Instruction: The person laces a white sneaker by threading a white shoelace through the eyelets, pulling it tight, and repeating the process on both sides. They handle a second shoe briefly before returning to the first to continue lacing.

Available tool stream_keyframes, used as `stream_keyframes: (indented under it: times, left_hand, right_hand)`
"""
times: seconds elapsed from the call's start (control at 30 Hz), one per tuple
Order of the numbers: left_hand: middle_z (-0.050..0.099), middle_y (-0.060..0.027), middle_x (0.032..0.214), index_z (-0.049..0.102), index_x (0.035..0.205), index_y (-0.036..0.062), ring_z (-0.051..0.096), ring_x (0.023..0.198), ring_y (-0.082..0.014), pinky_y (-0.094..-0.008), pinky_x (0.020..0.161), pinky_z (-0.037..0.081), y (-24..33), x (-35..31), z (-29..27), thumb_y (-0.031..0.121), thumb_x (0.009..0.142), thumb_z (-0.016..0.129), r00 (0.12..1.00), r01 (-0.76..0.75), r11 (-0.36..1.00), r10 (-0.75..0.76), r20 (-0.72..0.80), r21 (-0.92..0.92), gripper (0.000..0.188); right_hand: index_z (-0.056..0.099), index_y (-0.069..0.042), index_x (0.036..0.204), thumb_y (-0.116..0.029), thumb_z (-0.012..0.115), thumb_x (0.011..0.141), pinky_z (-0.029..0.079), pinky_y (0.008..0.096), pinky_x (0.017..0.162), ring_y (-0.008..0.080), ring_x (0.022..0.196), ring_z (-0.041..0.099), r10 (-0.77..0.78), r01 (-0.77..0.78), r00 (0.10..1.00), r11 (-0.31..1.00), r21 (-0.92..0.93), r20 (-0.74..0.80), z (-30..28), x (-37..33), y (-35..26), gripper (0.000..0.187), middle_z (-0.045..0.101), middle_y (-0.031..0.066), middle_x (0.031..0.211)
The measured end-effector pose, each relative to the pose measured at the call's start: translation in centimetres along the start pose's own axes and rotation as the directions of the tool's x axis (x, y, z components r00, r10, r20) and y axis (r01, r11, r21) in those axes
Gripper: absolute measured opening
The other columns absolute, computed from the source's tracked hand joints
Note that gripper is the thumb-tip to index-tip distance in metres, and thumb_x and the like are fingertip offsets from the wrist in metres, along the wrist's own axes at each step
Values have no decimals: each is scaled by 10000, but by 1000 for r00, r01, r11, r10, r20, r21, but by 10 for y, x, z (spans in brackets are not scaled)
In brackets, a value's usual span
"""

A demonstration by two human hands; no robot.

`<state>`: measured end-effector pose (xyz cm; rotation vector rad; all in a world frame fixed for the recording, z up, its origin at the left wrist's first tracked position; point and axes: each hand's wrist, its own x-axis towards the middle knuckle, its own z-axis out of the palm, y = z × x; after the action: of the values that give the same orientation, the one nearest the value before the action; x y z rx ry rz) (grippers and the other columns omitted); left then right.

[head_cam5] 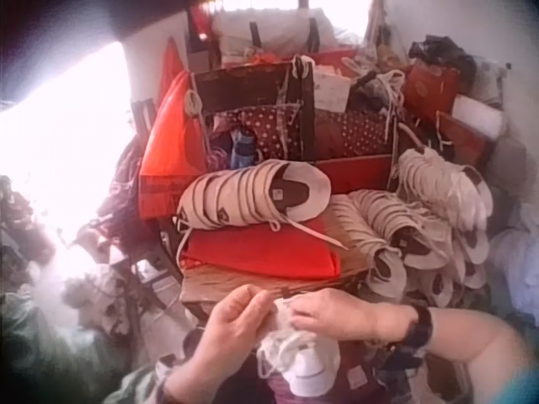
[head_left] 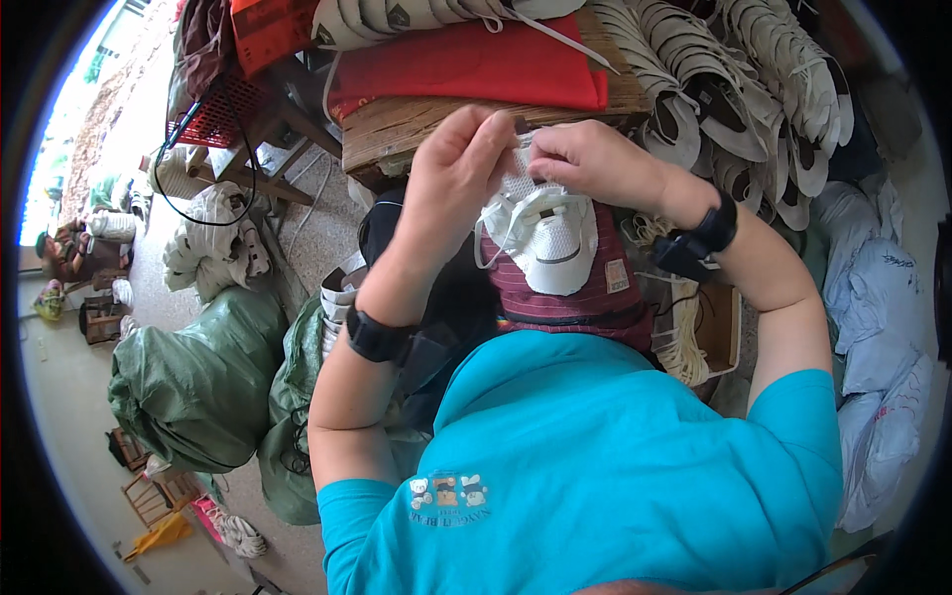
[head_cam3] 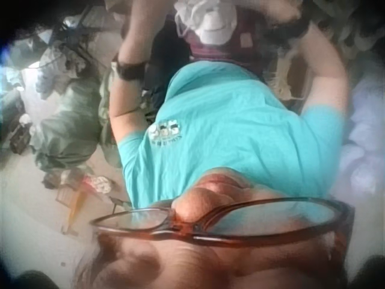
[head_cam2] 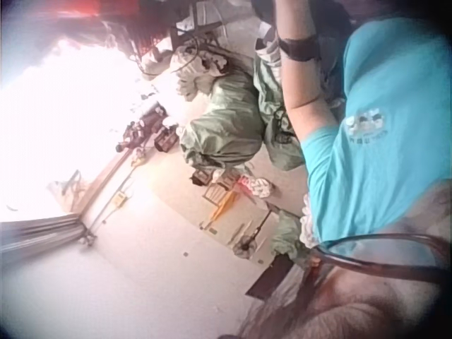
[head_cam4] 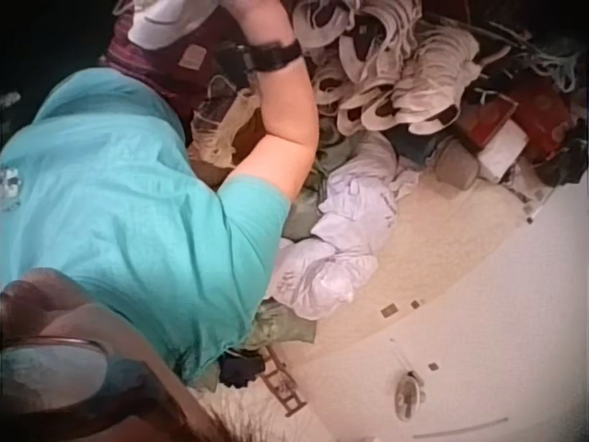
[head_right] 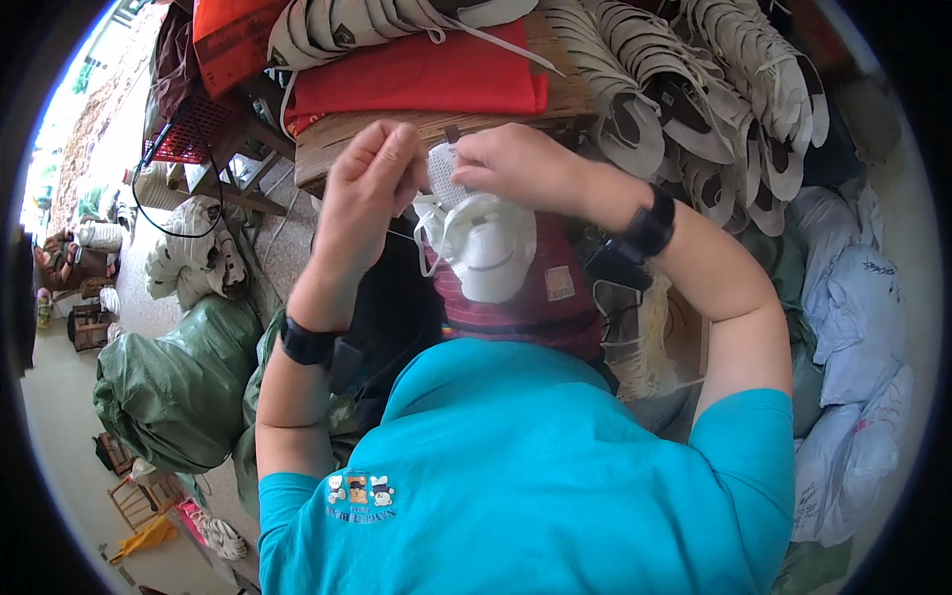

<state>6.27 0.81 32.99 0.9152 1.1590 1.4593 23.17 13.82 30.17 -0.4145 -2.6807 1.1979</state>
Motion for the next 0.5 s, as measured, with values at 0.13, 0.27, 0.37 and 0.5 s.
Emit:
stream_keyframes:
  times: [0.13,0.27,0.37,0.5]
  left_hand:
    - [501,7,694,629,929,8,445,605,-86,-261,574,410,-65,-3,-12,196,982,612,951,-86,806,242,-194,586,196]
    - [507,-58,773,680,948,22,529,653,-172,-306,623,467,-68,-16,-3,153,876,702,946,-138,623,312,-83,770,151]
    - [516,-82,817,710,936,38,560,678,-208,-318,635,480,-67,-16,1,138,836,724,955,-101,580,283,-84,808,143]
    - [521,-81,820,721,932,53,562,670,-217,-331,637,482,-68,-15,3,144,835,718,953,-84,556,287,-95,827,134]
  right_hand:
    - [578,-25,995,-54,599,854,520,426,765,358,861,620,-242,158,962,873,-461,-128,13,-8,0,146,590,150,898]
    - [566,-20,951,-21,581,815,528,413,765,334,905,611,-272,147,948,834,-532,-164,17,-13,-7,137,575,151,938]
    - [565,-23,930,-22,587,796,532,400,759,316,881,612,-269,101,949,755,-648,-165,13,-13,-12,136,555,138,943]
    - [561,-30,901,-32,605,768,538,380,737,289,840,613,-244,33,953,676,-736,-181,17,-13,-13,140,529,114,943]
